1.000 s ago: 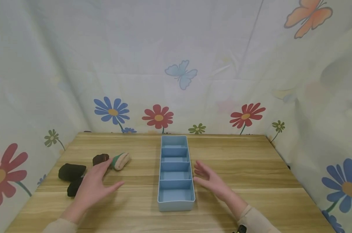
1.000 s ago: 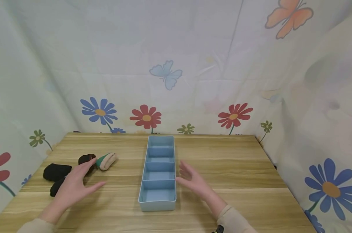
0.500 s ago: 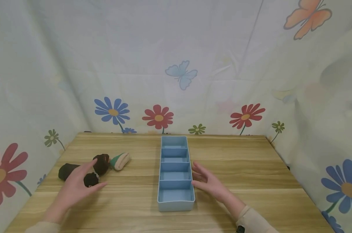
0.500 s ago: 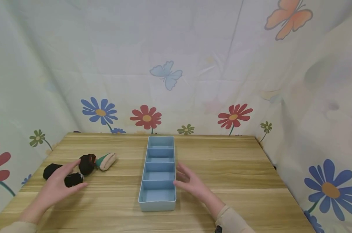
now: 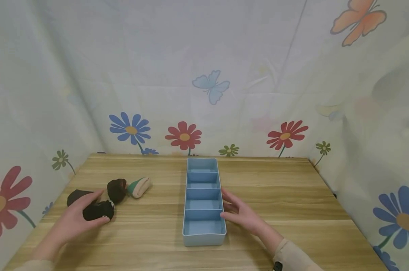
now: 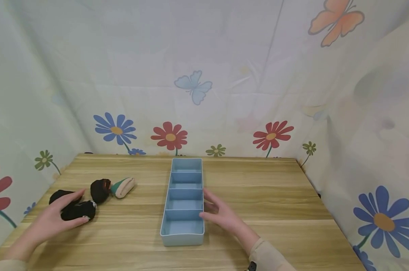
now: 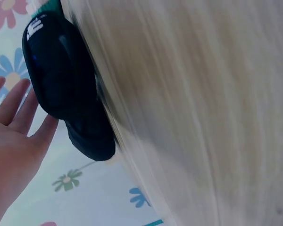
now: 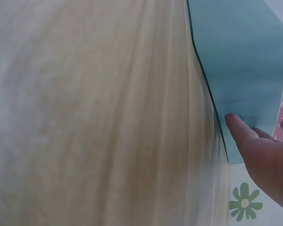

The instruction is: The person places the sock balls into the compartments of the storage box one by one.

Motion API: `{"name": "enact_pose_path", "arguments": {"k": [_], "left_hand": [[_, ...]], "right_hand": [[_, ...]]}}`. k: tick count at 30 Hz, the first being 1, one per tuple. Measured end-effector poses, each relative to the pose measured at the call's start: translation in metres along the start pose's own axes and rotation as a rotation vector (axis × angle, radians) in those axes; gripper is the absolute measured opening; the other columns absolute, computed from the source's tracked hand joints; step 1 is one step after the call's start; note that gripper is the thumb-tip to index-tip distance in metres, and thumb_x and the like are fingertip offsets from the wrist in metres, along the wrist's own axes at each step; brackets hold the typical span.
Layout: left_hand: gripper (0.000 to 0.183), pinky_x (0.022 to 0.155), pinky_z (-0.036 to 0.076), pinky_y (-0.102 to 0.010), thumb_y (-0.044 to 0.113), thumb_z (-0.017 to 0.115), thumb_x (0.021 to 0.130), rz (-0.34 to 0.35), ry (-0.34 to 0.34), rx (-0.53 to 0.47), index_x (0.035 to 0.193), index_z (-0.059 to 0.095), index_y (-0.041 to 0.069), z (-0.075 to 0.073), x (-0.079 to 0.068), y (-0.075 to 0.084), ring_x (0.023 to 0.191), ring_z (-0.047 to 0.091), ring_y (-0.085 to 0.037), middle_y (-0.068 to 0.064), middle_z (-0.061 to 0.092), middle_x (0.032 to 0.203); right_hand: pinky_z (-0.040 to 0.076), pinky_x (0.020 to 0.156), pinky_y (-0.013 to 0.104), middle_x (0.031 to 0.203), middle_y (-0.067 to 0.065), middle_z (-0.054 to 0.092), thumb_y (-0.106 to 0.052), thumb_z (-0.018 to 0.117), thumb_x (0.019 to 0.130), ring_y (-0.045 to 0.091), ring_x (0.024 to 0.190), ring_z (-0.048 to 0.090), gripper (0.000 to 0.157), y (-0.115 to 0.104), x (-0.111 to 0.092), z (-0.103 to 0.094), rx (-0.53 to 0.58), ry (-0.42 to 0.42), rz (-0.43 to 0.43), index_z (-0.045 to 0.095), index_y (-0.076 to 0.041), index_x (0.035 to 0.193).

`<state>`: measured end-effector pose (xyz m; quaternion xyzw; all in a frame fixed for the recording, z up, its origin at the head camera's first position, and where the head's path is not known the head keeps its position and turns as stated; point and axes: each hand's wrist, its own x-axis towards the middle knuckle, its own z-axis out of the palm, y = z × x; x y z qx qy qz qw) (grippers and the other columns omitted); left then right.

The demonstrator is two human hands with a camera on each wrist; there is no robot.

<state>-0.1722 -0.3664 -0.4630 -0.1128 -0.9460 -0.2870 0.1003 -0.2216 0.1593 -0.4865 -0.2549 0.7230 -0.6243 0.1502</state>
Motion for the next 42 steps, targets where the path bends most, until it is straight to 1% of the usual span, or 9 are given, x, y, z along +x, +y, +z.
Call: {"name": "enact_pose_path", "arguments": {"k": [7, 11, 14, 17, 20, 24, 27, 36, 42], "left_hand": [[0.095, 0.093, 0.036, -0.069, 0.041, 0.088, 0.073, 0.007, -0.003, 0.015, 0.148, 0.043, 0.003, -0.002, -0.002, -0.010, 0.125, 0.042, -0.053, -0.028, 0.050, 0.139], [0.089, 0.110, 0.030, -0.040, 0.036, 0.088, 0.073, 0.029, 0.012, 0.025, 0.144, 0.048, 0.001, -0.001, -0.004, -0.016, 0.124, 0.045, -0.050, -0.026, 0.053, 0.137], [0.085, 0.101, 0.019, -0.010, 0.036, 0.088, 0.073, 0.040, 0.019, 0.037, 0.142, 0.051, 0.002, -0.001, -0.005, -0.019, 0.123, 0.047, -0.047, -0.024, 0.055, 0.135], [0.082, 0.094, 0.018, -0.005, 0.036, 0.088, 0.073, 0.043, 0.015, 0.040, 0.139, 0.054, 0.002, -0.002, -0.005, -0.022, 0.122, 0.048, -0.046, -0.023, 0.057, 0.134], [0.078, 0.093, 0.028, -0.016, 0.037, 0.088, 0.074, 0.036, 0.005, 0.058, 0.136, 0.057, 0.003, -0.002, -0.005, -0.024, 0.121, 0.049, -0.046, -0.024, 0.057, 0.134], [0.074, 0.092, 0.039, -0.039, 0.037, 0.087, 0.075, 0.030, -0.015, 0.077, 0.134, 0.059, 0.002, -0.003, -0.005, -0.027, 0.120, 0.050, -0.047, -0.025, 0.057, 0.133], [0.072, 0.088, 0.041, -0.047, 0.036, 0.087, 0.075, 0.039, -0.021, 0.087, 0.132, 0.060, 0.001, -0.002, -0.005, -0.029, 0.119, 0.052, -0.047, -0.025, 0.058, 0.131], [0.063, 0.082, 0.032, -0.010, 0.029, 0.088, 0.073, 0.087, -0.007, 0.101, 0.126, 0.065, 0.003, 0.001, -0.004, -0.037, 0.112, 0.056, -0.044, -0.021, 0.064, 0.125], [0.064, 0.084, 0.047, -0.035, 0.030, 0.088, 0.073, 0.047, -0.036, 0.111, 0.126, 0.066, 0.004, -0.001, -0.004, -0.035, 0.114, 0.056, -0.044, -0.021, 0.064, 0.125]], "right_hand": [[0.033, 0.111, 0.050, 0.157, 0.027, 0.026, -0.009, 0.069, 0.093, 0.048, 0.137, 0.035, 0.079, 0.001, 0.002, 0.001, -0.015, 0.004, 0.016, 0.023, -0.003, 0.157], [0.032, 0.111, 0.051, 0.158, 0.026, 0.024, -0.010, 0.069, 0.094, 0.048, 0.137, 0.036, 0.077, 0.000, 0.001, 0.001, -0.012, -0.001, 0.024, 0.024, -0.003, 0.157], [0.033, 0.110, 0.051, 0.158, 0.025, 0.024, -0.010, 0.068, 0.094, 0.047, 0.136, 0.037, 0.077, 0.000, 0.001, 0.001, -0.008, -0.001, 0.033, 0.024, -0.005, 0.157], [0.034, 0.110, 0.051, 0.158, 0.025, 0.024, -0.010, 0.069, 0.094, 0.047, 0.136, 0.037, 0.077, 0.000, 0.002, 0.001, -0.008, -0.002, 0.042, 0.025, -0.006, 0.157], [0.036, 0.109, 0.050, 0.158, 0.025, 0.024, -0.010, 0.068, 0.094, 0.047, 0.136, 0.037, 0.076, 0.001, 0.002, 0.002, -0.007, -0.003, 0.044, 0.025, -0.006, 0.157], [0.036, 0.109, 0.050, 0.158, 0.025, 0.024, -0.011, 0.068, 0.094, 0.047, 0.137, 0.037, 0.076, 0.001, 0.002, 0.002, -0.008, -0.003, 0.048, 0.025, -0.006, 0.157], [0.036, 0.109, 0.049, 0.158, 0.025, 0.024, -0.011, 0.068, 0.095, 0.046, 0.137, 0.037, 0.076, 0.001, 0.001, 0.002, -0.008, -0.002, 0.051, 0.025, -0.007, 0.157], [0.035, 0.110, 0.051, 0.158, 0.026, 0.023, -0.010, 0.068, 0.095, 0.047, 0.137, 0.036, 0.076, 0.000, 0.001, 0.002, 0.008, -0.001, 0.041, 0.025, -0.006, 0.157], [0.035, 0.110, 0.051, 0.158, 0.026, 0.024, -0.011, 0.068, 0.095, 0.048, 0.136, 0.037, 0.076, 0.000, 0.000, 0.002, 0.002, 0.002, 0.040, 0.025, -0.005, 0.157]]}}
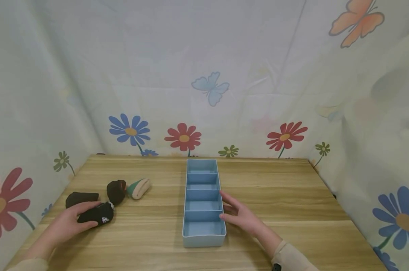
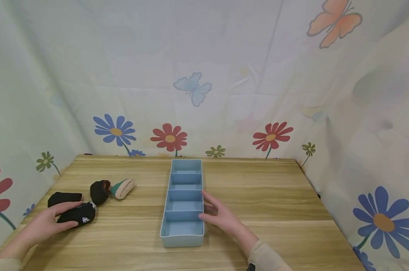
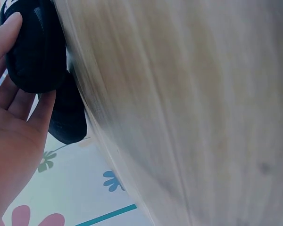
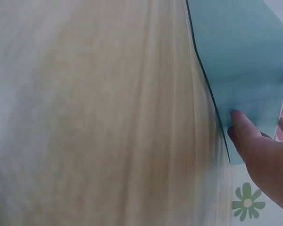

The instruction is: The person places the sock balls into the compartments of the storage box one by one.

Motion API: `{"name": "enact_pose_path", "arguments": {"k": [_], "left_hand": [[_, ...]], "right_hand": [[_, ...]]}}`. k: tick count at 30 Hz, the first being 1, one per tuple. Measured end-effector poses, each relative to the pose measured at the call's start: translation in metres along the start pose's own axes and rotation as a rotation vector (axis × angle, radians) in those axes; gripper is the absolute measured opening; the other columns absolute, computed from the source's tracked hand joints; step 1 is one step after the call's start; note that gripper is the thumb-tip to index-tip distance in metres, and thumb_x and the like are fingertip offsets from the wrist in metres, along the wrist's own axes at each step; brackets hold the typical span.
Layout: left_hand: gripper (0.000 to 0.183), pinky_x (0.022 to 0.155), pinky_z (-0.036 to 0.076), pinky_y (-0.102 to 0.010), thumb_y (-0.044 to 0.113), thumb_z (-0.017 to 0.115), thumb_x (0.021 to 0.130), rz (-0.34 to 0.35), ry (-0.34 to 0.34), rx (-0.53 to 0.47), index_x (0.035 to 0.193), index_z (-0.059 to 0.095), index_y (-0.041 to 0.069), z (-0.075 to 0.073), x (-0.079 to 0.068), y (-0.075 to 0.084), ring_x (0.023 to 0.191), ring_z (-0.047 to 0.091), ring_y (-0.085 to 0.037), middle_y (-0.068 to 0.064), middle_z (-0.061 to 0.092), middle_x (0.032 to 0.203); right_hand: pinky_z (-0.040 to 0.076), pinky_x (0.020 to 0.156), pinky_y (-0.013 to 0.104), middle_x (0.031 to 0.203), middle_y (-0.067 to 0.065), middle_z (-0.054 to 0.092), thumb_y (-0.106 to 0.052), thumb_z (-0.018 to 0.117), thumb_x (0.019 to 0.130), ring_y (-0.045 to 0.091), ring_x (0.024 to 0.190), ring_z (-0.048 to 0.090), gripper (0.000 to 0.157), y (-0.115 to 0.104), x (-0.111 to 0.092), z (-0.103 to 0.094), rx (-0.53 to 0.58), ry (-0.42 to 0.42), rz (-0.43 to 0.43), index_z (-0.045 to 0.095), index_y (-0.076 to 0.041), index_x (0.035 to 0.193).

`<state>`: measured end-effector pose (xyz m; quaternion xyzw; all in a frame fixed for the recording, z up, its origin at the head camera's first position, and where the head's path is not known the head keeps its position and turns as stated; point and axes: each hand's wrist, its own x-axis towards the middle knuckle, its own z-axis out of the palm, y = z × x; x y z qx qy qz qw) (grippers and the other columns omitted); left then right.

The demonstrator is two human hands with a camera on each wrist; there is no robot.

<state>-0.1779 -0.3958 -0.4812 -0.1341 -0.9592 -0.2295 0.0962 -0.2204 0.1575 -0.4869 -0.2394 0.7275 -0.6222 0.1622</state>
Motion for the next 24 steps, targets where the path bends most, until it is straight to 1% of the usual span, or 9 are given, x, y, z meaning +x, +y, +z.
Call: {"name": "enact_pose_path", "arguments": {"k": [2, 5, 6, 9, 10, 12, 16, 19, 24], "left_hand": [[0.065, 0.085, 0.047, -0.045, 0.030, 0.089, 0.072, -0.006, -0.018, -0.010, 0.127, 0.065, 0.004, 0.000, 0.000, 0.000, 0.116, 0.055, -0.045, -0.022, 0.062, 0.127], [0.066, 0.086, 0.044, -0.037, 0.029, 0.090, 0.070, -0.003, -0.022, -0.014, 0.127, 0.065, 0.004, 0.000, 0.000, 0.000, 0.116, 0.055, -0.045, -0.022, 0.062, 0.127], [0.066, 0.085, 0.043, -0.030, 0.029, 0.090, 0.070, 0.002, -0.015, -0.010, 0.127, 0.066, 0.005, 0.001, 0.000, 0.000, 0.116, 0.055, -0.045, -0.022, 0.063, 0.126], [0.064, 0.083, 0.038, -0.019, 0.025, 0.091, 0.068, 0.033, 0.013, 0.011, 0.124, 0.068, 0.005, 0.001, 0.000, 0.001, 0.113, 0.057, -0.044, -0.020, 0.065, 0.123], [0.063, 0.083, 0.040, -0.021, 0.024, 0.091, 0.068, 0.037, 0.018, 0.021, 0.123, 0.068, 0.005, 0.002, 0.001, 0.002, 0.112, 0.058, -0.044, -0.020, 0.066, 0.122], [0.062, 0.086, 0.044, -0.030, 0.022, 0.091, 0.068, 0.036, 0.018, 0.034, 0.123, 0.068, 0.005, 0.002, 0.001, 0.003, 0.110, 0.059, -0.044, -0.021, 0.066, 0.120], [0.061, 0.085, 0.046, -0.058, 0.018, 0.088, 0.070, -0.009, -0.011, 0.031, 0.125, 0.067, 0.003, 0.002, 0.003, 0.005, 0.111, 0.058, -0.047, -0.025, 0.065, 0.121], [0.060, 0.086, 0.045, -0.062, 0.016, 0.087, 0.071, -0.036, -0.024, 0.018, 0.125, 0.066, 0.001, 0.001, 0.003, 0.007, 0.111, 0.057, -0.050, -0.027, 0.063, 0.122], [0.059, 0.087, 0.044, -0.063, 0.014, 0.086, 0.071, -0.058, -0.034, 0.013, 0.125, 0.066, 0.000, -0.002, 0.004, 0.011, 0.112, 0.056, -0.051, -0.028, 0.063, 0.122]], "right_hand": [[0.035, 0.110, 0.051, 0.158, 0.026, 0.024, -0.011, 0.068, 0.095, 0.047, 0.136, 0.037, 0.076, 0.000, 0.000, 0.000, -0.005, 0.001, 0.001, 0.025, -0.005, 0.157], [0.034, 0.110, 0.050, 0.158, 0.026, 0.024, -0.011, 0.068, 0.095, 0.047, 0.136, 0.037, 0.075, 0.000, 0.000, 0.000, -0.009, 0.003, 0.001, 0.026, -0.006, 0.157], [0.035, 0.110, 0.050, 0.158, 0.026, 0.024, -0.011, 0.068, 0.095, 0.047, 0.136, 0.038, 0.075, 0.001, 0.000, 0.000, -0.010, 0.003, 0.001, 0.026, -0.006, 0.157], [0.035, 0.110, 0.049, 0.158, 0.026, 0.025, -0.011, 0.068, 0.095, 0.047, 0.137, 0.037, 0.075, 0.001, 0.000, 0.000, -0.007, 0.003, 0.001, 0.026, -0.006, 0.157], [0.035, 0.110, 0.049, 0.158, 0.026, 0.025, -0.011, 0.068, 0.095, 0.047, 0.137, 0.037, 0.075, 0.001, 0.000, 0.000, -0.006, 0.004, 0.001, 0.026, -0.006, 0.157], [0.035, 0.110, 0.049, 0.158, 0.025, 0.024, -0.011, 0.068, 0.095, 0.047, 0.137, 0.037, 0.075, 0.001, 0.000, 0.000, -0.004, 0.004, 0.001, 0.026, -0.007, 0.157], [0.036, 0.109, 0.049, 0.158, 0.025, 0.024, -0.011, 0.068, 0.095, 0.047, 0.137, 0.037, 0.075, 0.002, 0.000, 0.000, -0.003, 0.004, 0.002, 0.026, -0.007, 0.157], [0.036, 0.109, 0.047, 0.158, 0.024, 0.024, -0.011, 0.068, 0.095, 0.046, 0.137, 0.037, 0.075, 0.003, 0.000, 0.000, 0.001, 0.004, 0.001, 0.026, -0.007, 0.157], [0.038, 0.109, 0.045, 0.158, 0.024, 0.024, -0.010, 0.067, 0.095, 0.046, 0.137, 0.037, 0.075, 0.004, 0.000, 0.000, 0.006, 0.000, -0.001, 0.025, -0.007, 0.157]]}}
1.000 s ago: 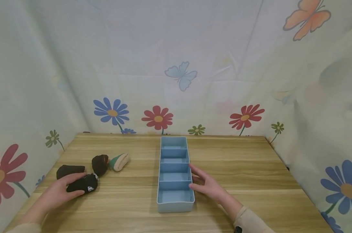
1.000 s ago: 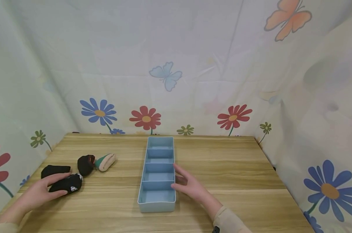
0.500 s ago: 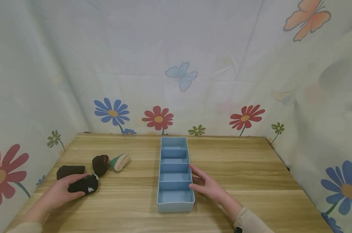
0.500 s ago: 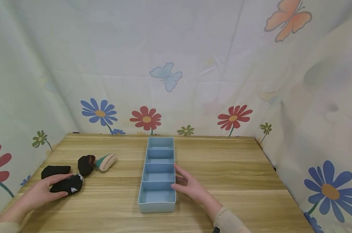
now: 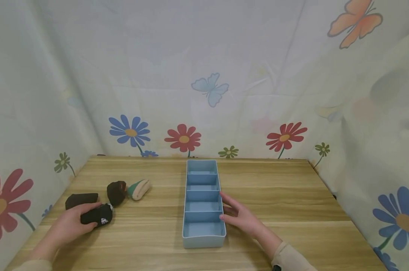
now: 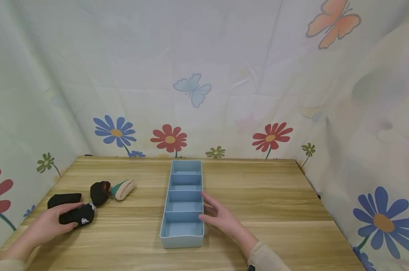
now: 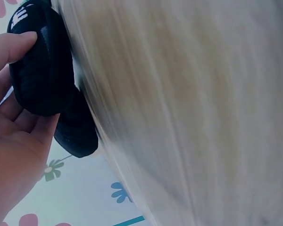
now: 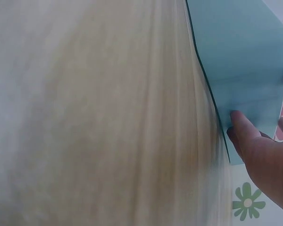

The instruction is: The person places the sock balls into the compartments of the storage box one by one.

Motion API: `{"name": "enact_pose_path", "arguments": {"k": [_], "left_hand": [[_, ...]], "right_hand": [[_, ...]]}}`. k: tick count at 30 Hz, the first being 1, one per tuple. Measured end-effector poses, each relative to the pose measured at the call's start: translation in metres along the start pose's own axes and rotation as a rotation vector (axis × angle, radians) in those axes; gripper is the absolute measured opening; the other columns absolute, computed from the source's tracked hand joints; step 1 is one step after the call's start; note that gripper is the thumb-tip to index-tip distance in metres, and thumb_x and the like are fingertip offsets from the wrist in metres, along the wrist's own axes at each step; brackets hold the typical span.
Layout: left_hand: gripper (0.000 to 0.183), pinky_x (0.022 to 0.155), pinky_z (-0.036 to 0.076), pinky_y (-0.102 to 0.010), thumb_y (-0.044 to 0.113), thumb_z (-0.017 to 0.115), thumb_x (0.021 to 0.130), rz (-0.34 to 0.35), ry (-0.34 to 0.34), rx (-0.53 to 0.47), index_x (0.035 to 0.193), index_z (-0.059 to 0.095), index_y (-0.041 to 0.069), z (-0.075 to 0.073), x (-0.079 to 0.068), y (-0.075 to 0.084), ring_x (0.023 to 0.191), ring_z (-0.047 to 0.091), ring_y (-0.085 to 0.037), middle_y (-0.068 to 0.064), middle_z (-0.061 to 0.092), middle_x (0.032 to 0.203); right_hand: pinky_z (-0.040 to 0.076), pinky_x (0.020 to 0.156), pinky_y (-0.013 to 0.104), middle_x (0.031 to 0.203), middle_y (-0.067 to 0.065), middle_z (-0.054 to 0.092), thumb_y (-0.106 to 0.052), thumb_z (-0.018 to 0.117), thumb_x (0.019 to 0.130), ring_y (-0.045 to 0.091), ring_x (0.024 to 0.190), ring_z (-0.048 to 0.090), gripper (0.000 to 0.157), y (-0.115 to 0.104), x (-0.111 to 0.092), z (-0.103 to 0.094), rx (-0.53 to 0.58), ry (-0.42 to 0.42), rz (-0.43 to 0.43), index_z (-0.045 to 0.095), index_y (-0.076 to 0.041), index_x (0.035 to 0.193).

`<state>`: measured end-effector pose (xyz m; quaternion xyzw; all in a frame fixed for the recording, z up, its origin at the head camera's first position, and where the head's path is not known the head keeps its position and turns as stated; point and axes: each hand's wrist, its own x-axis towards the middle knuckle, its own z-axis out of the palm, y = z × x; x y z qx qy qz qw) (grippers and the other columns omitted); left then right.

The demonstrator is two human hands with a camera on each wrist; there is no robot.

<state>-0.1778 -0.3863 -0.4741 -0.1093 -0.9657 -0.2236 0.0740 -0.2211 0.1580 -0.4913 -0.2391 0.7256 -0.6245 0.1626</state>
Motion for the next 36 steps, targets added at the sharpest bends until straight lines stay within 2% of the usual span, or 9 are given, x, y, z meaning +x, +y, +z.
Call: {"name": "enact_pose_path", "arguments": {"k": [13, 25, 30, 36], "left_hand": [[0.059, 0.087, 0.045, -0.064, 0.016, 0.085, 0.071, -0.017, 0.018, 0.001, 0.124, 0.066, -0.001, 0.000, 0.002, 0.008, 0.111, 0.056, -0.052, -0.030, 0.062, 0.121], [0.060, 0.086, 0.045, -0.065, 0.020, 0.086, 0.071, -0.010, 0.030, 0.003, 0.124, 0.066, 0.000, 0.003, 0.009, 0.014, 0.110, 0.057, -0.052, -0.029, 0.064, 0.118], [0.058, 0.088, 0.044, -0.065, 0.020, 0.084, 0.073, -0.019, 0.020, -0.012, 0.125, 0.066, 0.001, 0.005, 0.012, 0.021, 0.113, 0.055, -0.053, -0.028, 0.063, 0.120], [0.058, 0.089, 0.044, -0.065, 0.019, 0.084, 0.074, 0.003, 0.021, -0.041, 0.126, 0.066, 0.002, 0.006, 0.017, 0.030, 0.112, 0.056, -0.052, -0.025, 0.065, 0.121]], "right_hand": [[0.039, 0.108, 0.043, 0.158, 0.026, 0.024, -0.010, 0.067, 0.095, 0.047, 0.137, 0.037, 0.075, 0.001, 0.001, 0.000, -0.002, 0.004, 0.001, 0.025, -0.005, 0.157], [0.036, 0.110, 0.046, 0.158, 0.026, 0.023, -0.011, 0.067, 0.095, 0.048, 0.137, 0.036, 0.076, 0.000, 0.000, 0.002, 0.013, 0.007, 0.013, 0.024, -0.004, 0.157], [0.036, 0.110, 0.046, 0.158, 0.026, 0.022, -0.010, 0.067, 0.095, 0.048, 0.137, 0.035, 0.076, -0.001, 0.000, 0.002, 0.014, 0.009, 0.013, 0.024, -0.004, 0.157], [0.038, 0.109, 0.041, 0.158, 0.026, 0.022, -0.010, 0.067, 0.096, 0.048, 0.138, 0.035, 0.075, -0.002, 0.000, 0.003, 0.016, 0.012, 0.017, 0.024, -0.005, 0.157]]}}
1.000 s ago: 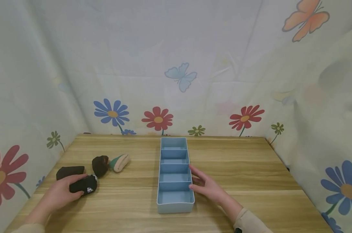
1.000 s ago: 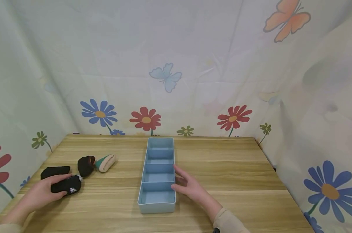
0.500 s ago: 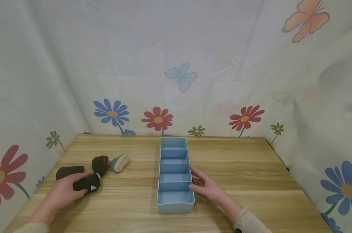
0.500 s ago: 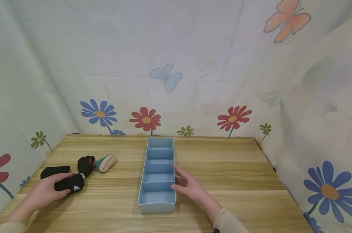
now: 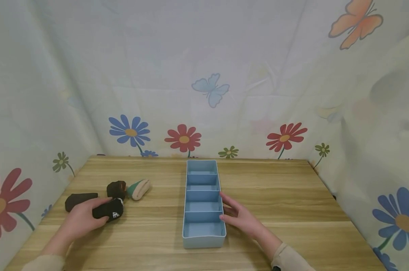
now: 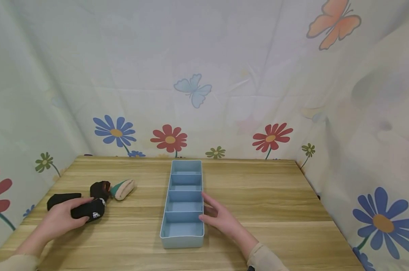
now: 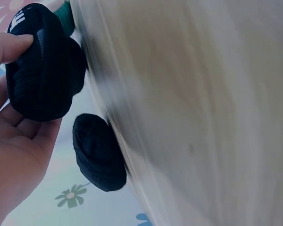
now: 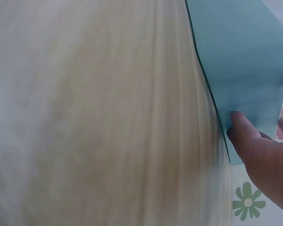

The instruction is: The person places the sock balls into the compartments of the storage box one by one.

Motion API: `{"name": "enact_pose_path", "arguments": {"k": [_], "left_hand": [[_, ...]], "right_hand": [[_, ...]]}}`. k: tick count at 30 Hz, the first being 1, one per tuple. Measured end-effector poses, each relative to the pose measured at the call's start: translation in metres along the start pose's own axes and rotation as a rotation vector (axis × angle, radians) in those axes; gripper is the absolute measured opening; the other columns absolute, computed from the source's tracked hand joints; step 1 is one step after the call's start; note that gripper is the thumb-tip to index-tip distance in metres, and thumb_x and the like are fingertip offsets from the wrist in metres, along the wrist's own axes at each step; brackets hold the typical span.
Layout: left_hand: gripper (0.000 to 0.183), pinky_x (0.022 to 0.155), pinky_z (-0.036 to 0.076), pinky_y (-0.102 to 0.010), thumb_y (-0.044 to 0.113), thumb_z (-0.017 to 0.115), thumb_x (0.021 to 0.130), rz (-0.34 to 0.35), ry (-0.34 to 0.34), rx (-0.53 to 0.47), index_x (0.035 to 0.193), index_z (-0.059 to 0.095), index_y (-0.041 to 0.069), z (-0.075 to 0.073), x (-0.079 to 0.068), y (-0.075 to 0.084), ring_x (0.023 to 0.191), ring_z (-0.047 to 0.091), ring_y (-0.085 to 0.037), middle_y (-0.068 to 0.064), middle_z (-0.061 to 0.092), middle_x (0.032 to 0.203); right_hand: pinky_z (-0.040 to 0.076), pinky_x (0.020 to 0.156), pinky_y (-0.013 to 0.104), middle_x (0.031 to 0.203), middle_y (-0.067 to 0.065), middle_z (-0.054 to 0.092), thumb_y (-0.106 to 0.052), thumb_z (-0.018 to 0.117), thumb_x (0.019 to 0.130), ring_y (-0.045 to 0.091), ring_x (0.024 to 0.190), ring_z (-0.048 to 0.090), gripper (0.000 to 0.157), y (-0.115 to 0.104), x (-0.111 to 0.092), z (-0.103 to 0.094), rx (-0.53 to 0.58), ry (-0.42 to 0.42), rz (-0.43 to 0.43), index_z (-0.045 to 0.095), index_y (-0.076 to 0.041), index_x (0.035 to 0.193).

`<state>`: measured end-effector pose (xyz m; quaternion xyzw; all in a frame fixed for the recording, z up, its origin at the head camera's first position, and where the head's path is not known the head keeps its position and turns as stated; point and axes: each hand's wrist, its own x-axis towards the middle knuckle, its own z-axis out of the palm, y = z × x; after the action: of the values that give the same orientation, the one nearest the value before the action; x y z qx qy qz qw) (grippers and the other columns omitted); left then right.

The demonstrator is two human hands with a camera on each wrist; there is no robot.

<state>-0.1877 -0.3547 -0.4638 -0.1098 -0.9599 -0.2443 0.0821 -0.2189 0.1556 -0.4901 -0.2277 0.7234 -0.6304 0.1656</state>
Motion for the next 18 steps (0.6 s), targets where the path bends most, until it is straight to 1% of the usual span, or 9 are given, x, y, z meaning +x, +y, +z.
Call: {"name": "enact_pose_path", "arguments": {"k": [3, 5, 8, 14, 18], "left_hand": [[0.058, 0.088, 0.045, -0.064, 0.018, 0.084, 0.073, 0.020, 0.014, -0.003, 0.126, 0.066, 0.002, 0.002, 0.003, 0.004, 0.110, 0.058, -0.050, -0.024, 0.066, 0.119], [0.058, 0.090, 0.045, -0.063, 0.017, 0.084, 0.073, 0.024, 0.022, -0.009, 0.127, 0.066, 0.003, 0.004, 0.005, 0.006, 0.111, 0.059, -0.049, -0.023, 0.066, 0.120], [0.058, 0.092, 0.044, -0.064, 0.016, 0.083, 0.074, 0.024, 0.020, -0.024, 0.128, 0.065, 0.003, 0.007, 0.009, 0.012, 0.113, 0.057, -0.049, -0.024, 0.065, 0.122], [0.058, 0.092, 0.044, -0.063, 0.016, 0.081, 0.076, 0.007, 0.003, -0.043, 0.130, 0.064, 0.002, 0.009, 0.017, 0.026, 0.116, 0.056, -0.049, -0.025, 0.062, 0.125], [0.057, 0.092, 0.045, -0.062, 0.014, 0.080, 0.075, 0.021, 0.009, -0.056, 0.129, 0.064, 0.002, 0.013, 0.023, 0.034, 0.115, 0.056, -0.049, -0.026, 0.062, 0.125]], "right_hand": [[0.038, 0.109, 0.040, 0.158, 0.025, 0.023, -0.010, 0.067, 0.096, 0.047, 0.138, 0.035, 0.075, 0.000, 0.000, 0.000, -0.004, 0.001, 0.004, 0.024, -0.006, 0.157], [0.038, 0.109, 0.039, 0.158, 0.025, 0.023, -0.010, 0.066, 0.096, 0.047, 0.137, 0.035, 0.074, 0.000, 0.000, 0.000, -0.005, 0.002, 0.005, 0.024, -0.007, 0.157], [0.039, 0.109, 0.039, 0.158, 0.025, 0.023, -0.010, 0.066, 0.096, 0.047, 0.137, 0.036, 0.074, 0.000, 0.000, 0.000, -0.005, 0.004, 0.004, 0.025, -0.007, 0.157], [0.037, 0.109, 0.044, 0.158, 0.025, 0.023, -0.010, 0.066, 0.096, 0.047, 0.137, 0.036, 0.074, 0.001, -0.001, 0.000, -0.012, 0.004, -0.006, 0.025, -0.007, 0.157], [0.037, 0.109, 0.046, 0.158, 0.026, 0.024, -0.011, 0.067, 0.096, 0.048, 0.137, 0.036, 0.074, 0.001, -0.001, 0.000, -0.016, 0.007, -0.008, 0.026, -0.007, 0.157]]}}
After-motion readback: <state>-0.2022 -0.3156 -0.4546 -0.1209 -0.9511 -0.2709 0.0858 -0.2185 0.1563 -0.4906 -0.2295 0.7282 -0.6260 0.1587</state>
